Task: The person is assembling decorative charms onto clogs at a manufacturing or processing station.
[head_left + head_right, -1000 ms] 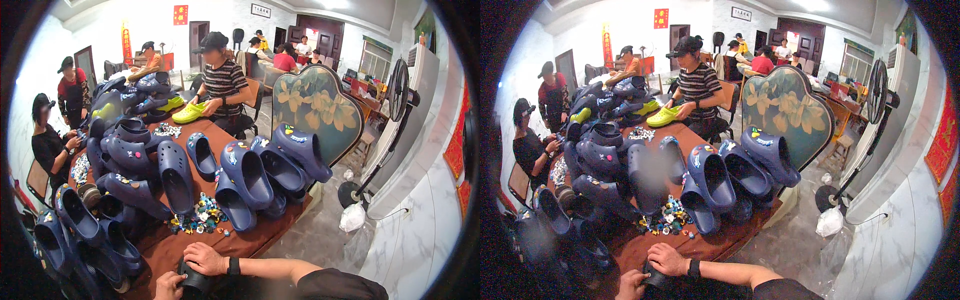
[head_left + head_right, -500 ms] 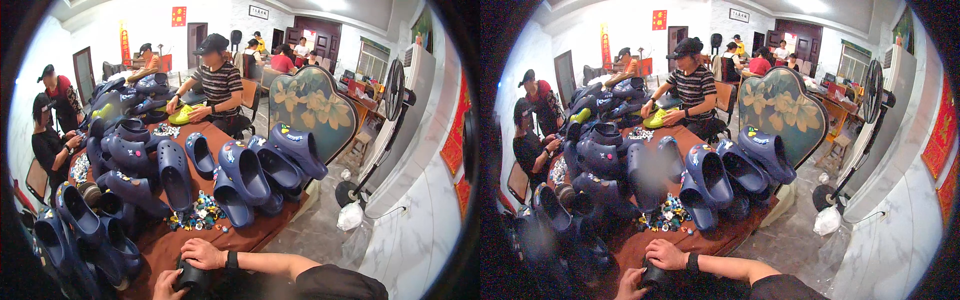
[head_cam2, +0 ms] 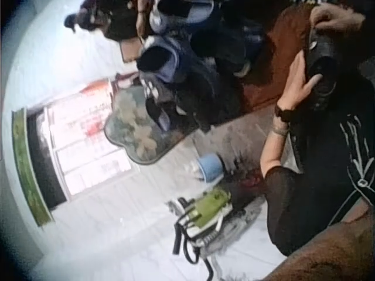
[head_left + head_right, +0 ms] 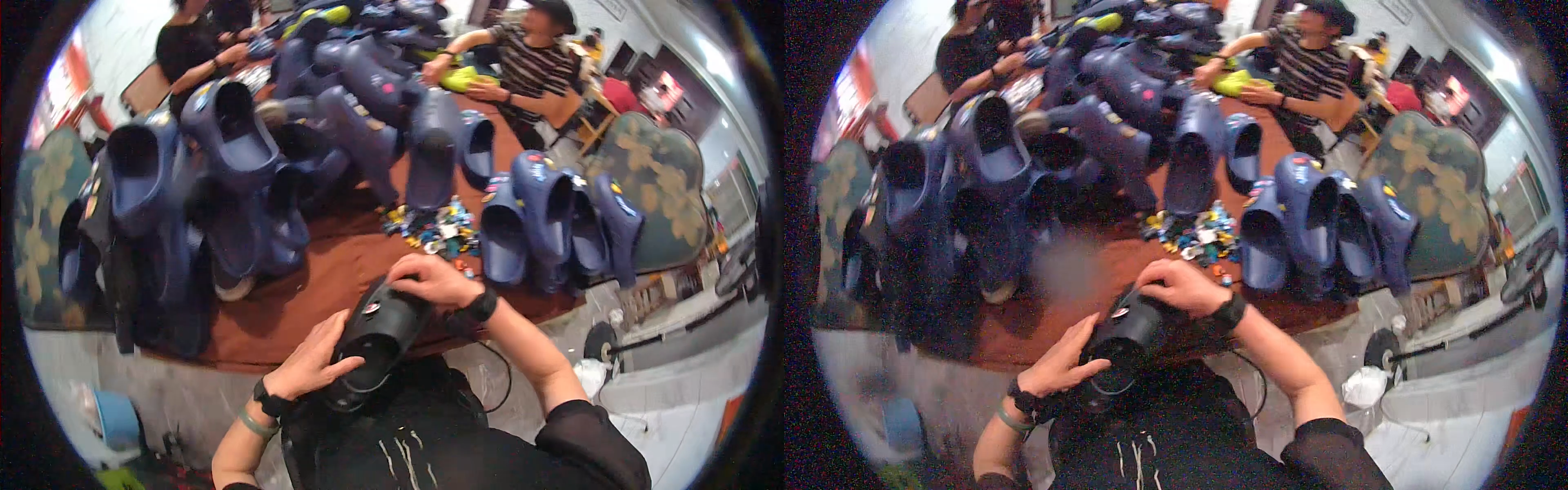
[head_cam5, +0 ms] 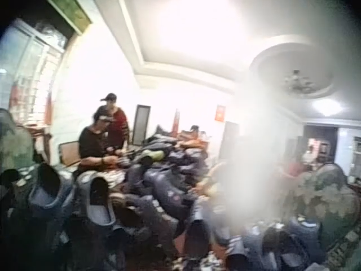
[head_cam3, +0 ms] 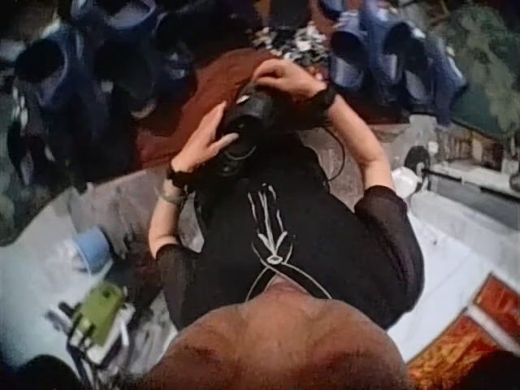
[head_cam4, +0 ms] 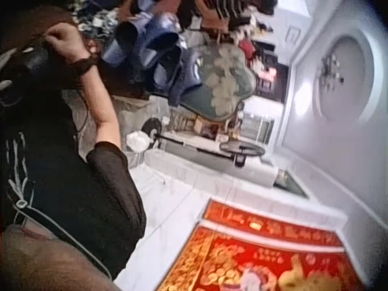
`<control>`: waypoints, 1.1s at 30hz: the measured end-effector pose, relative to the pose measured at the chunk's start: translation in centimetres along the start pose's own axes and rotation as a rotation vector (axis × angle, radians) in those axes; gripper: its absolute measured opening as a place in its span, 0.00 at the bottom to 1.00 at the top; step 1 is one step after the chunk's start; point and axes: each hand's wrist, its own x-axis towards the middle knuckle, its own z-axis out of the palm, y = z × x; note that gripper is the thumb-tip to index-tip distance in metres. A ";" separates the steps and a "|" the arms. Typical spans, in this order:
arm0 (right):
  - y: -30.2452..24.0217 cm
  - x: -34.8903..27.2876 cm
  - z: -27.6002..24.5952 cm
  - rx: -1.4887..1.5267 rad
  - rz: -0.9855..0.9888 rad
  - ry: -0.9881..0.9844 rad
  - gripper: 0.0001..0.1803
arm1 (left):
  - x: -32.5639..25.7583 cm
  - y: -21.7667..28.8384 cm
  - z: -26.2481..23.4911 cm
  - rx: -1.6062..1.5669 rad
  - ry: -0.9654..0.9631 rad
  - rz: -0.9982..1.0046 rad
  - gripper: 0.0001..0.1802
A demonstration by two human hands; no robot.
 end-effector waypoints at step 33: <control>-1.6 5.5 0.8 -0.237 0.137 -0.433 0.24 | -3.4 0.9 5.2 0.251 0.271 0.272 0.14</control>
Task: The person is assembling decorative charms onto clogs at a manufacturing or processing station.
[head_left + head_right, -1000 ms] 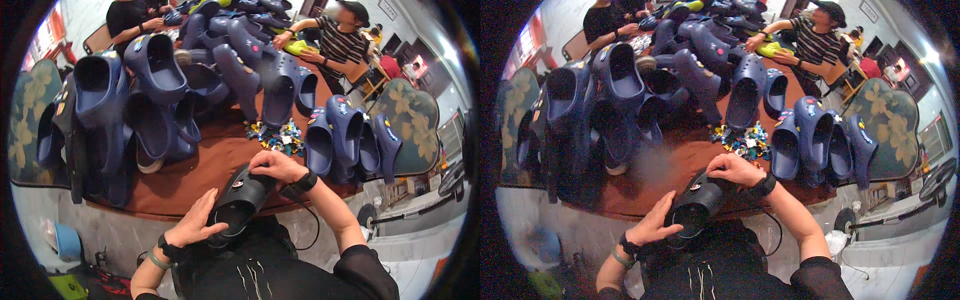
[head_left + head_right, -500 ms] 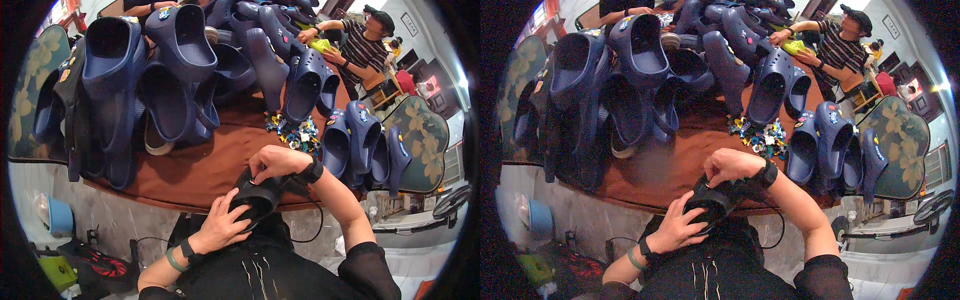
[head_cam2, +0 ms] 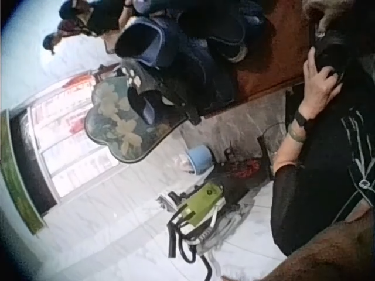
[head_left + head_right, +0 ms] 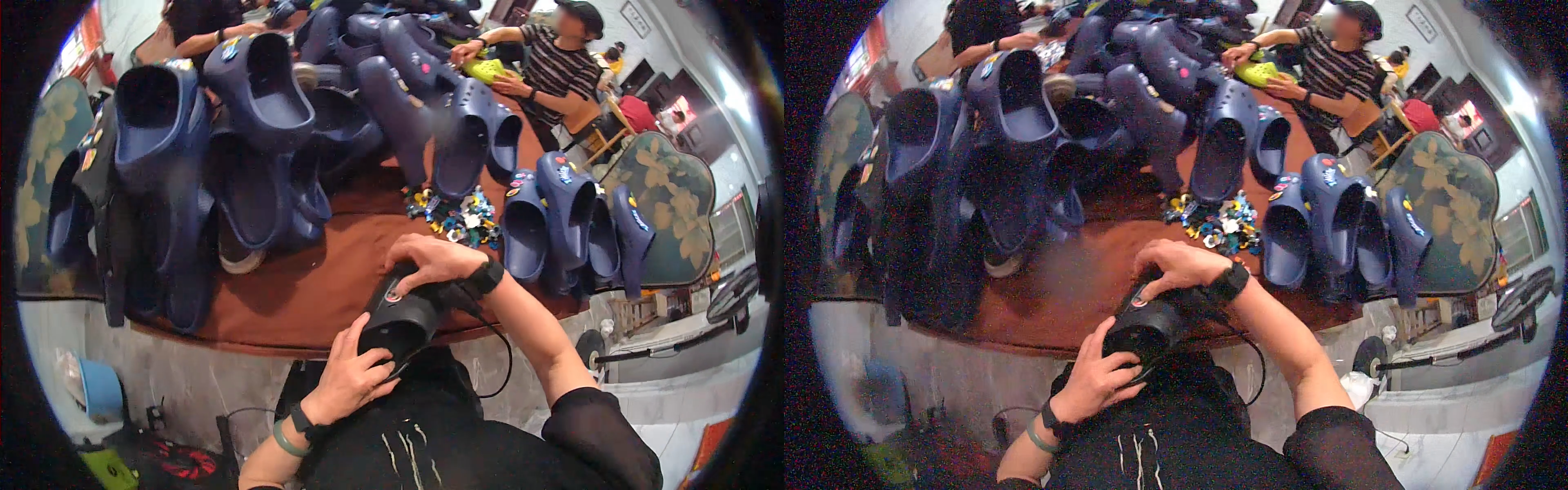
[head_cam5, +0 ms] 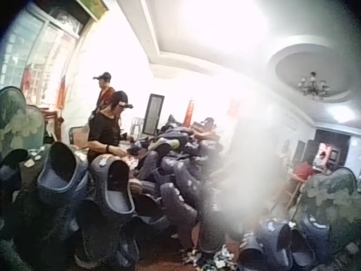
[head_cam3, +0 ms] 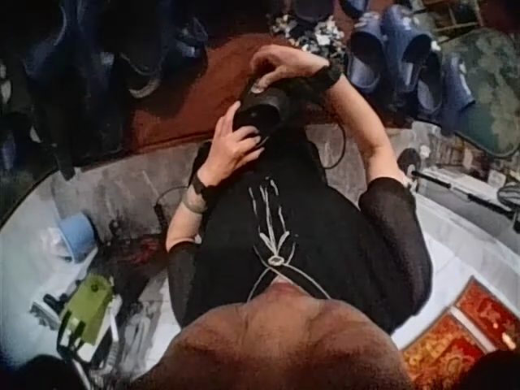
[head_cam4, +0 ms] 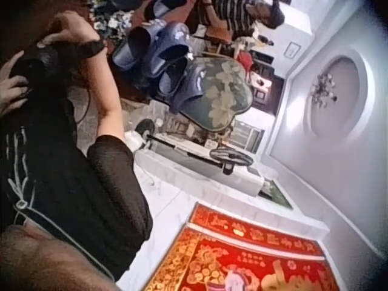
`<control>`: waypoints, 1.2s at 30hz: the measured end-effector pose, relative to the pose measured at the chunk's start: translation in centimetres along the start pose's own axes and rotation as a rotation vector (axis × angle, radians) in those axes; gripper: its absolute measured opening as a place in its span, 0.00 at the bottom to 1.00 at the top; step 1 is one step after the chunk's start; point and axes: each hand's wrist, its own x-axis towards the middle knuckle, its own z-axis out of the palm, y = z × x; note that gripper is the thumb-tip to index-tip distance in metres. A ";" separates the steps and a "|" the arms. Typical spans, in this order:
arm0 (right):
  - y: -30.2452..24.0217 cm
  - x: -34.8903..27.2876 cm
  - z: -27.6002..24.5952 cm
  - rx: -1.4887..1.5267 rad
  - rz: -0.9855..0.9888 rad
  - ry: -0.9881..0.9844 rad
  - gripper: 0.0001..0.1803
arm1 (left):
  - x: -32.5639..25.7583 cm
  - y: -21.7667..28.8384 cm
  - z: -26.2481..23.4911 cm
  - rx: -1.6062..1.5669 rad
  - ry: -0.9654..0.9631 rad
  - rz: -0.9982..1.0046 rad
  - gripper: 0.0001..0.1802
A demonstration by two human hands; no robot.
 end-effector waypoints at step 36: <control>1.4 -4.0 4.1 -0.199 -0.273 0.753 0.07 | 2.9 2.0 1.4 0.220 -0.039 -0.115 0.45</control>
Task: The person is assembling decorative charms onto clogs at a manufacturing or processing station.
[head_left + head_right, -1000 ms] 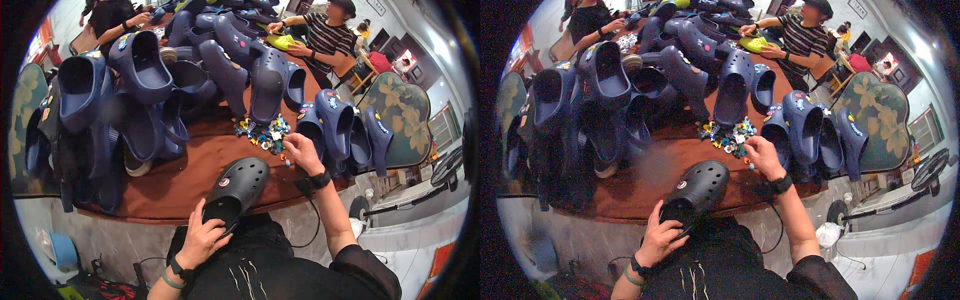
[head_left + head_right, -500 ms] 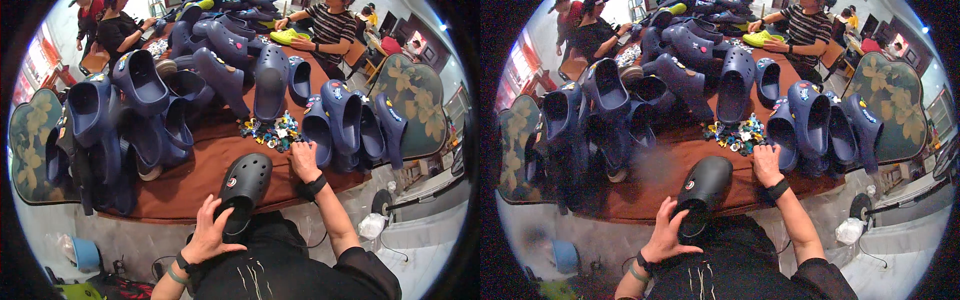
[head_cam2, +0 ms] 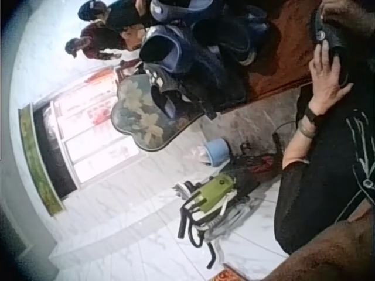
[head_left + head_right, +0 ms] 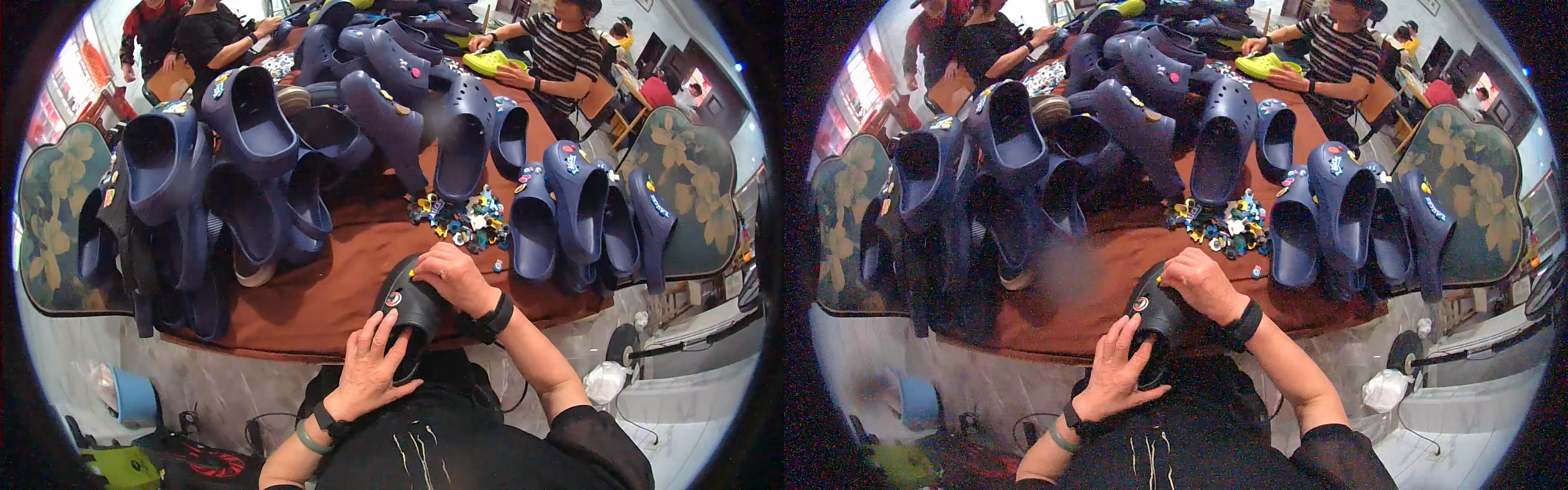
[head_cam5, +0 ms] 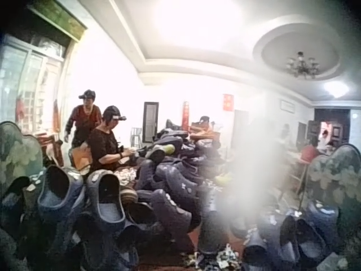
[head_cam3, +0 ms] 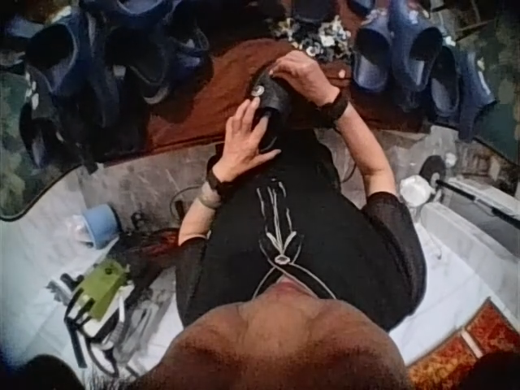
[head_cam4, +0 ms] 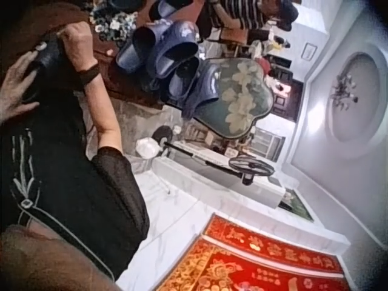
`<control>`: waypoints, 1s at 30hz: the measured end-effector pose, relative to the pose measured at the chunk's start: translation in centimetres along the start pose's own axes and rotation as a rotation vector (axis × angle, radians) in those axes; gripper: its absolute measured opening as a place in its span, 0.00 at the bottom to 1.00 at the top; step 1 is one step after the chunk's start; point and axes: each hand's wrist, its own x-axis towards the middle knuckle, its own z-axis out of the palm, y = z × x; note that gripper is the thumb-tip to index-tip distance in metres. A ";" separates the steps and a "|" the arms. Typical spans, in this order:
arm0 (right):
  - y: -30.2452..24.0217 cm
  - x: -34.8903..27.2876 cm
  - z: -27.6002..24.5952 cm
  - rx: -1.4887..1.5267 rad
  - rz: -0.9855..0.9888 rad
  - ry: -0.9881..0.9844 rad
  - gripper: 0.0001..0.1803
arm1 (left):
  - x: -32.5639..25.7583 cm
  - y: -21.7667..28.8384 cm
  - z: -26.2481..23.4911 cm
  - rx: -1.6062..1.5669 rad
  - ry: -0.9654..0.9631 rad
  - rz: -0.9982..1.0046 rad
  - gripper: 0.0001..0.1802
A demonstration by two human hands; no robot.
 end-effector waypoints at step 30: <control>-0.6 -0.2 2.3 -0.368 0.085 -0.065 0.05 | -0.2 0.3 -0.2 -0.055 0.079 0.063 0.40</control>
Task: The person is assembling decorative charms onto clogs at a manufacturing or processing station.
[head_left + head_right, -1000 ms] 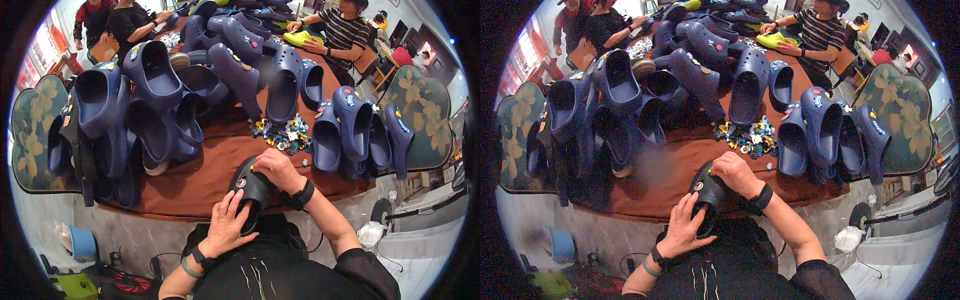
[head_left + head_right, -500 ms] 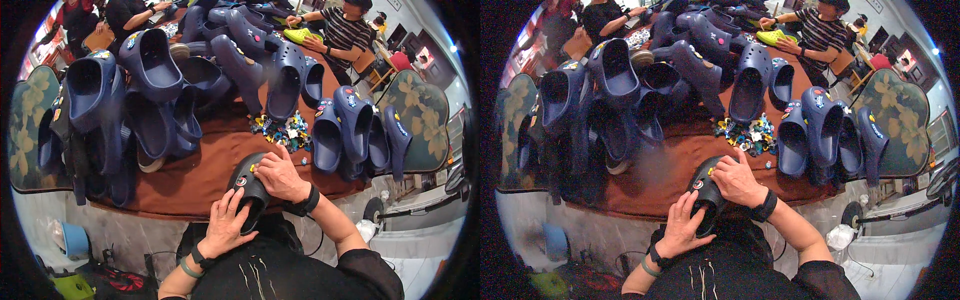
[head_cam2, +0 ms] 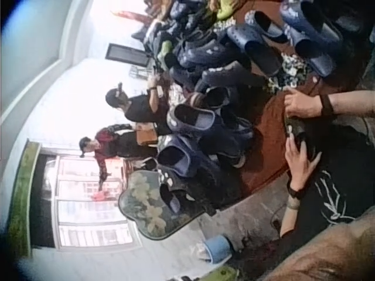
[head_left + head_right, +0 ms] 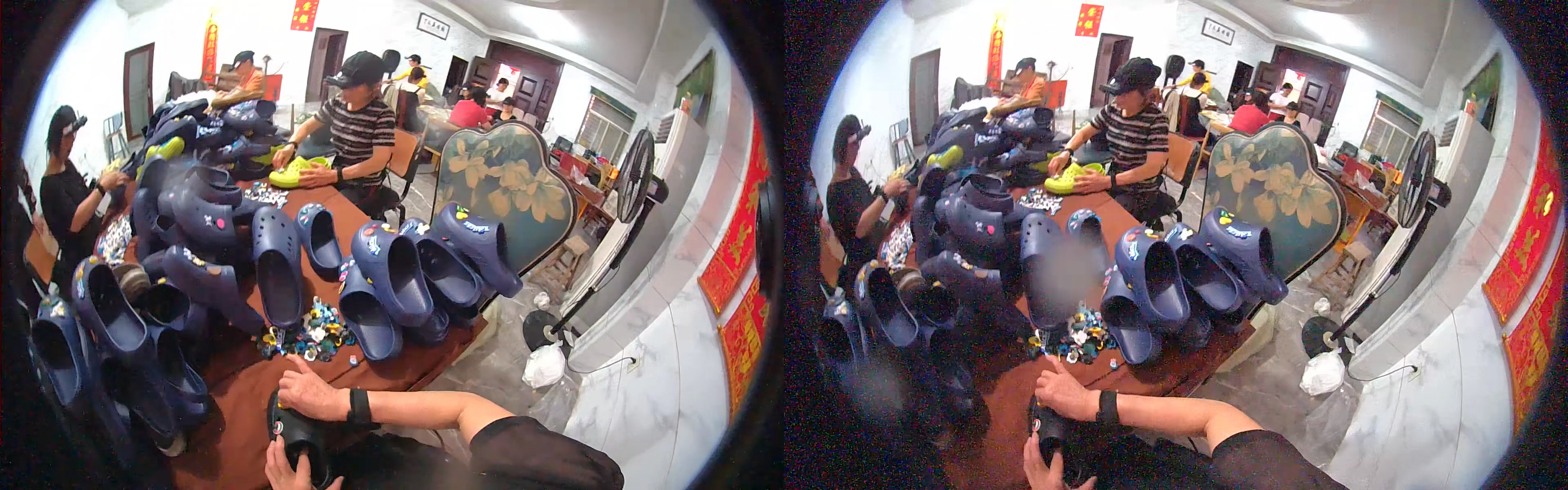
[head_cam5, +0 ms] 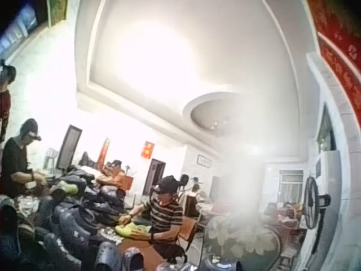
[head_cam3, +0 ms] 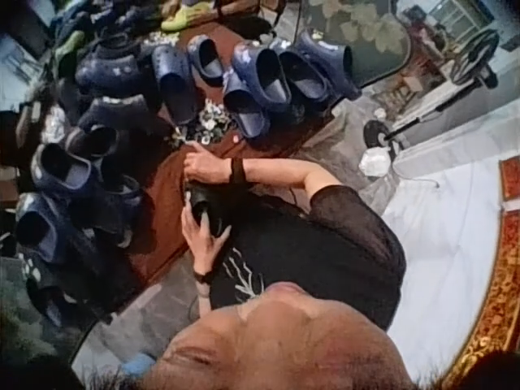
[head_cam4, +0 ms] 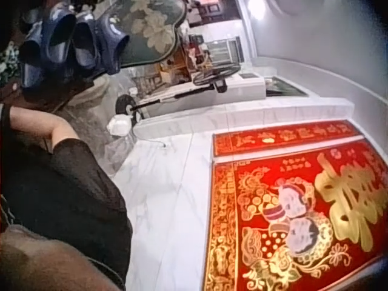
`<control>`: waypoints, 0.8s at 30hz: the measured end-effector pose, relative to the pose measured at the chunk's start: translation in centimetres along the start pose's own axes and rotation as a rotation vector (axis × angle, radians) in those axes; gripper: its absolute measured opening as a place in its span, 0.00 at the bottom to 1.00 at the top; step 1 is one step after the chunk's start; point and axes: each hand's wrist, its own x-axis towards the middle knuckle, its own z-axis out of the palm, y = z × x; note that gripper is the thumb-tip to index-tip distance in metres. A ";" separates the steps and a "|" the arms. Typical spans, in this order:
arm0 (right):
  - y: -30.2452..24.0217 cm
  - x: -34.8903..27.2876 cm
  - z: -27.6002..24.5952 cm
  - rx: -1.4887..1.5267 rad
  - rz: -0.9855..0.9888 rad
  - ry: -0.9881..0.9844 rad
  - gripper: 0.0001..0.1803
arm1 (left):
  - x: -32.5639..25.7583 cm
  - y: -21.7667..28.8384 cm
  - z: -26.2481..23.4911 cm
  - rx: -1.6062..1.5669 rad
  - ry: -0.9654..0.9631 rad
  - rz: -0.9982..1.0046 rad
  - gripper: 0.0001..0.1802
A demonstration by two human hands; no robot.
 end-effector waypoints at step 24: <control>-0.2 -1.5 -1.2 0.140 0.014 -0.221 0.08 | -0.4 0.1 -0.5 -0.008 -0.026 -0.079 0.39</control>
